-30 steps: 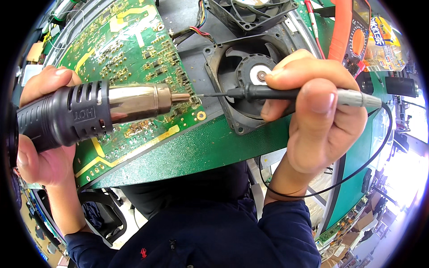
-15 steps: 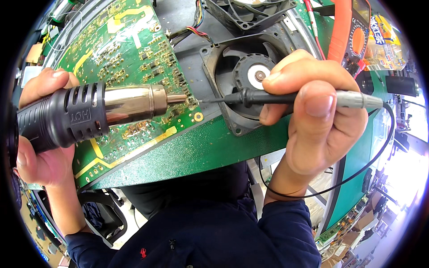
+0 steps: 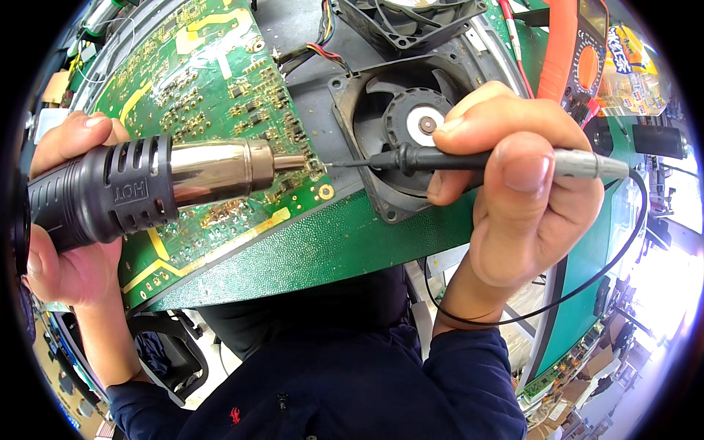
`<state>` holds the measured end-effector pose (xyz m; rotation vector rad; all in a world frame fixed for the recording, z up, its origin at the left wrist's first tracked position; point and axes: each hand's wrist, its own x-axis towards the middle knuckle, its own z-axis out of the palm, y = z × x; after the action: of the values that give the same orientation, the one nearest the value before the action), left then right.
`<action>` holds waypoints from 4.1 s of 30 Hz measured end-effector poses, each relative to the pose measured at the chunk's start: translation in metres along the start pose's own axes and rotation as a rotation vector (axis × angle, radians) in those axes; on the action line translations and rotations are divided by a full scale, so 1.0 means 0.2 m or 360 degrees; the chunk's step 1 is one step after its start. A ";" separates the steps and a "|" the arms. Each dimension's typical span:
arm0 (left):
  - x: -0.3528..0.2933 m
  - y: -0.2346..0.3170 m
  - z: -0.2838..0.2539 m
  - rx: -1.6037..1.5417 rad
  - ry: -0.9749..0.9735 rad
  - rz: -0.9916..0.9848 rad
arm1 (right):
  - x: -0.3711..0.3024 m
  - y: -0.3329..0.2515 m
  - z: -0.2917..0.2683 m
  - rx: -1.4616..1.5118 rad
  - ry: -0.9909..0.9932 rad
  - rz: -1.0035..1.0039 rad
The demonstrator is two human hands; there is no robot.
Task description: The person uses a hot air rework station and a probe tool to desolder and lift small electronic components from a large green printed circuit board.
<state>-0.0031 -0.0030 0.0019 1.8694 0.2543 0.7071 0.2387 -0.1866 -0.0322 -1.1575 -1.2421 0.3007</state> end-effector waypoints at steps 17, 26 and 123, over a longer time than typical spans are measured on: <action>0.00 -0.02 0.04 -0.0035 0.0070 -0.0080 | -0.03 0.00 -0.01 -0.0047 -0.0008 0.0016; 0.00 0.00 0.03 -0.0048 0.0045 -0.0083 | -0.01 -0.01 0.00 -0.0006 -0.0030 0.0006; 0.03 -0.03 0.01 0.0049 -0.0088 0.0084 | 0.00 0.03 -0.04 0.0023 -0.0125 -0.0031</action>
<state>0.0035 -0.0003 -0.0024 1.9276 0.1822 0.6897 0.2467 -0.1884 -0.0366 -1.1295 -1.3173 0.3429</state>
